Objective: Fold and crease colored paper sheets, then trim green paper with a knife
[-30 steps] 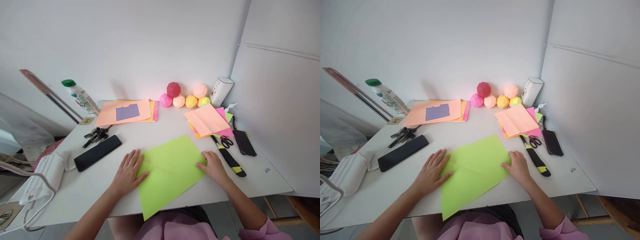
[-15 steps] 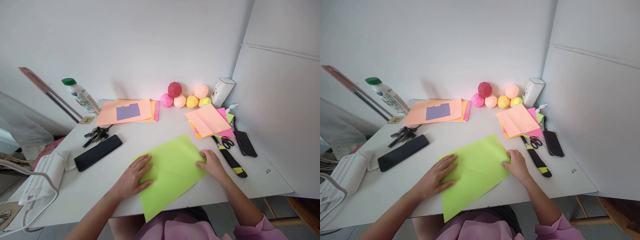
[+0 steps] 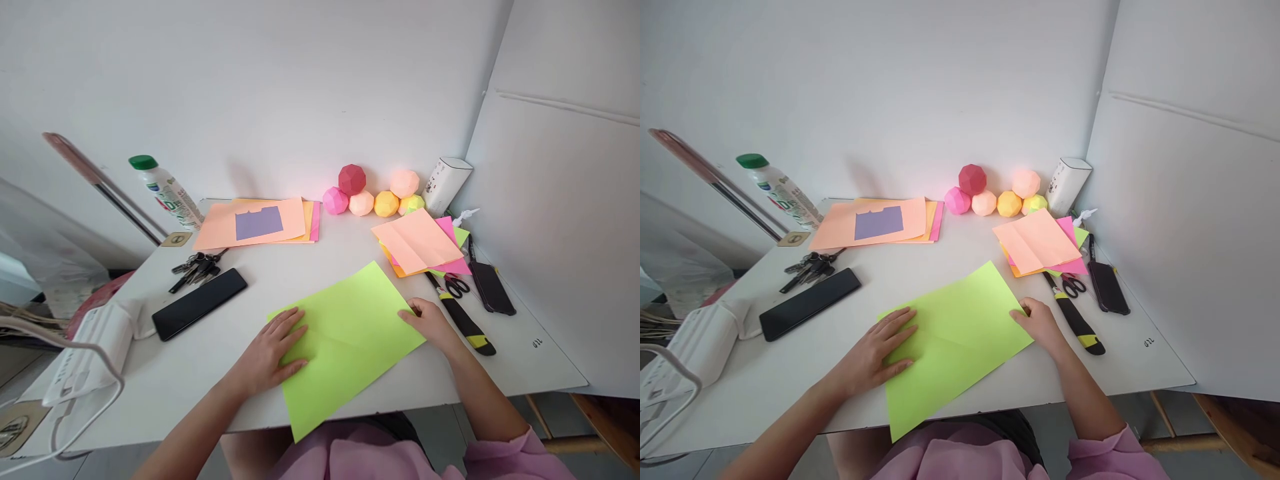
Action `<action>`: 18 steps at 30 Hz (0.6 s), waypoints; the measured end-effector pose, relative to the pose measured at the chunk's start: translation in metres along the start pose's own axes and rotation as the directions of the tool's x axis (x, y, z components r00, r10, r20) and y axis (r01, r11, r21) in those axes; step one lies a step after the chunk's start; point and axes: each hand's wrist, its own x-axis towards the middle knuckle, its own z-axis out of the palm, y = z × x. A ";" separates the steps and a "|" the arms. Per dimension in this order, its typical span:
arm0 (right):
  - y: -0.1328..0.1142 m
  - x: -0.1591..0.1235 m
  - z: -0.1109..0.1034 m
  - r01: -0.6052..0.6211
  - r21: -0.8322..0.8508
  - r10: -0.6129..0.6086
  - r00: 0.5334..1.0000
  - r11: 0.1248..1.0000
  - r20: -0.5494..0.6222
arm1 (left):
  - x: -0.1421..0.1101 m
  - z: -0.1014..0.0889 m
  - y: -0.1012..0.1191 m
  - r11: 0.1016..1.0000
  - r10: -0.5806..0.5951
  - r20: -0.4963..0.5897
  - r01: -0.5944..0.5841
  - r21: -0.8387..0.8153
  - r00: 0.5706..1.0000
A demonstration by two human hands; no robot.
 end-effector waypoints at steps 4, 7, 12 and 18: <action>0.002 0.000 0.001 0.015 -0.019 -0.016 0.999 1.000 -0.033 | 0.000 0.000 0.000 1.000 0.018 -0.003 -0.018 0.011 1.000; 0.003 0.000 0.004 0.019 -0.064 -0.022 0.999 0.998 -0.042 | -0.001 -0.001 -0.001 0.999 0.026 -0.019 -0.025 0.044 0.999; 0.003 -0.001 0.006 0.017 -0.146 -0.024 0.999 0.989 -0.042 | -0.003 -0.006 -0.009 0.999 0.005 -0.134 0.000 0.032 0.991; 0.003 -0.005 0.006 0.020 -0.223 -0.032 0.998 0.975 -0.050 | -0.006 -0.004 -0.019 0.998 -0.056 -0.210 0.060 0.012 0.976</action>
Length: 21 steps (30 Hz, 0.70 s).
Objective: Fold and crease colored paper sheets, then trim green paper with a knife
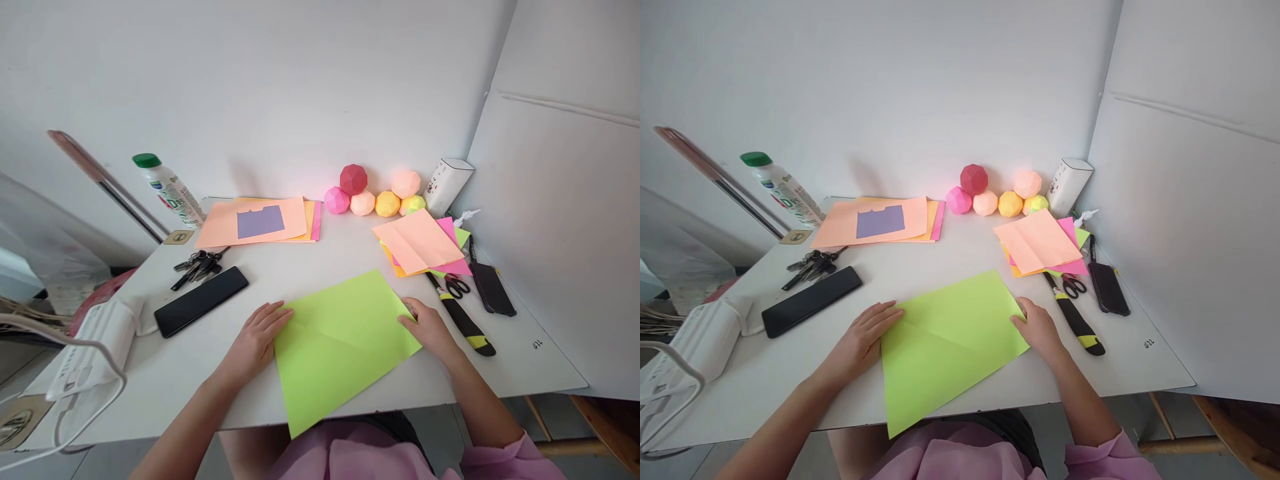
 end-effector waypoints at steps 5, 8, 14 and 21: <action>-0.009 -0.013 0.004 0.168 -0.286 -0.225 0.957 0.943 -0.181 | -0.002 -0.001 -0.002 1.000 -0.027 0.085 0.028 -0.011 0.996; -0.021 -0.032 0.010 0.382 -0.375 -0.478 0.854 0.844 -0.207 | -0.003 -0.002 -0.004 0.999 -0.017 0.113 0.022 -0.049 0.993; -0.046 -0.070 0.015 0.665 -0.117 -0.636 0.742 0.737 0.211 | -0.003 -0.006 -0.005 0.991 0.008 0.103 0.005 -0.130 0.995; -0.059 -0.083 0.016 0.588 -0.022 -0.575 0.798 0.809 0.181 | 0.001 -0.011 -0.001 0.972 -0.130 0.050 0.137 -0.192 0.990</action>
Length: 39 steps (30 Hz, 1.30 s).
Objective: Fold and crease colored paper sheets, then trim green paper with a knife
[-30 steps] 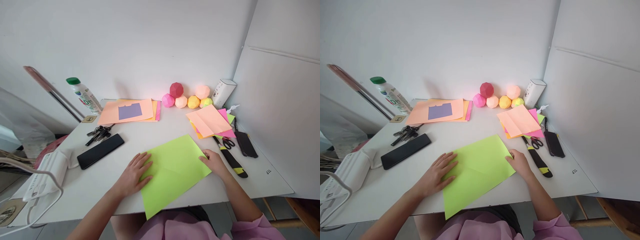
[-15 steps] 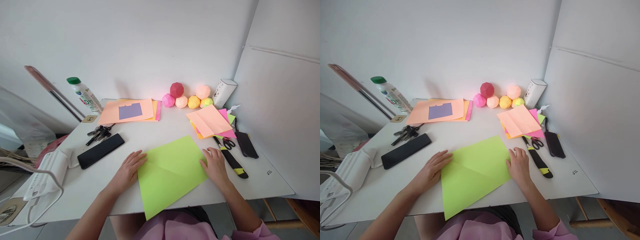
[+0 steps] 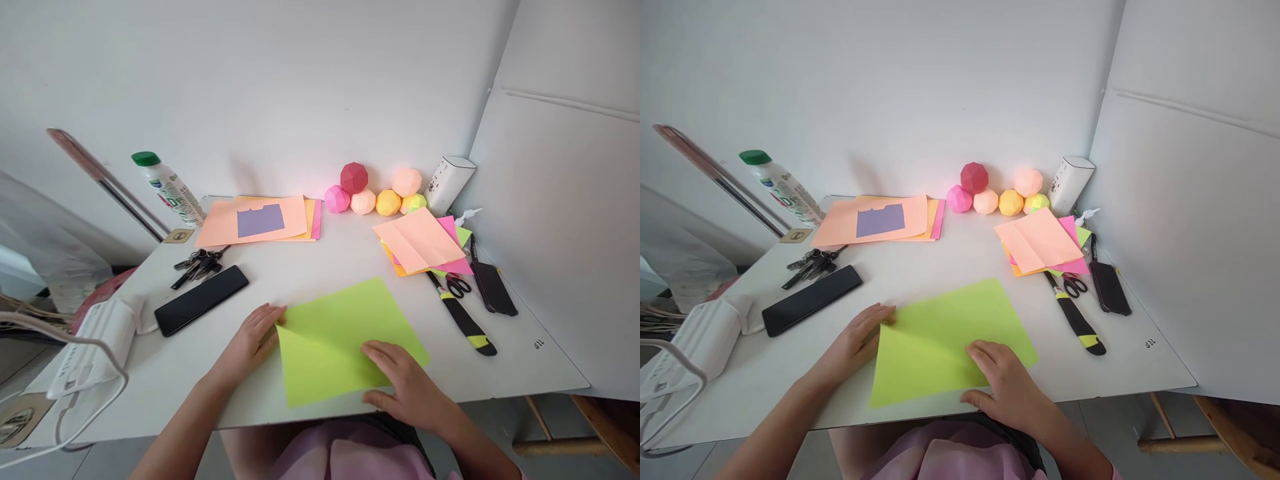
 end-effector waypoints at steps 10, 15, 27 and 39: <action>0.001 0.009 0.028 -0.148 0.078 0.166 0.931 0.986 -0.324 | 0.006 0.011 0.009 0.987 -0.050 -0.122 0.068 0.147 0.991; 0.004 0.012 0.036 -0.190 -0.083 0.156 0.938 0.978 -0.311 | 0.009 0.011 0.018 0.964 0.008 -0.200 0.045 0.261 0.980; 0.005 0.012 0.048 -0.221 -0.320 0.126 0.948 0.921 -0.291 | -0.007 0.037 0.051 0.905 0.025 -0.062 0.004 0.425 0.998; -0.007 0.032 0.039 -0.088 -0.399 -0.008 0.973 0.913 -0.232 | -0.013 0.044 0.068 0.837 -0.182 -0.078 0.196 0.510 0.980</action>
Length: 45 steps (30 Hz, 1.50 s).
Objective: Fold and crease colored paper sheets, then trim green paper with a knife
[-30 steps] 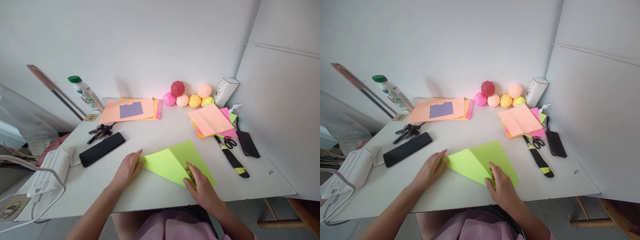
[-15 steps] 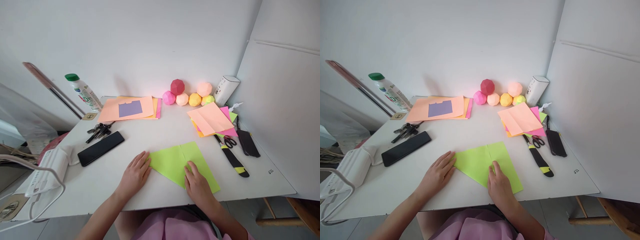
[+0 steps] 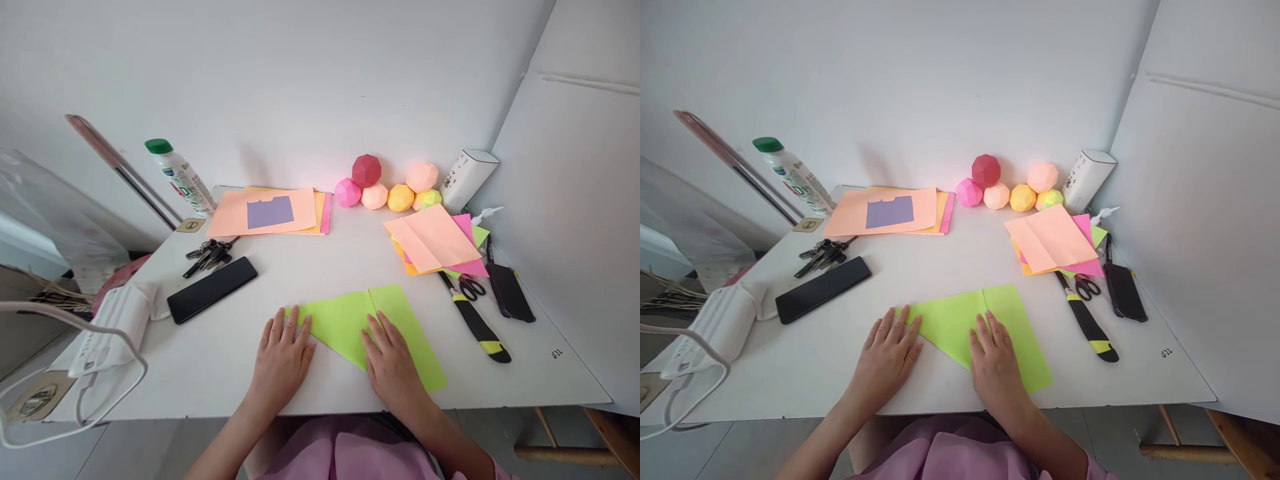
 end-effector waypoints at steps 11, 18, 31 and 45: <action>-0.014 0.004 0.013 -0.007 0.123 -0.014 0.986 0.992 0.169 | 0.033 0.009 0.000 1.000 -0.007 -0.029 0.007 -0.021 1.000; 0.005 0.011 -0.010 0.084 0.174 -0.131 0.951 0.981 0.279 | 0.035 0.020 -0.001 0.998 0.057 0.071 -0.054 -0.039 0.996; 0.002 0.056 0.027 0.084 0.194 -0.126 0.968 0.978 0.219 | 0.033 0.017 -0.007 0.996 0.087 0.075 -0.084 -0.039 0.993; 0.003 0.052 0.026 0.058 0.171 -0.099 0.965 0.984 0.242 | 0.055 0.022 -0.004 0.934 0.351 0.108 -0.339 -0.112 0.930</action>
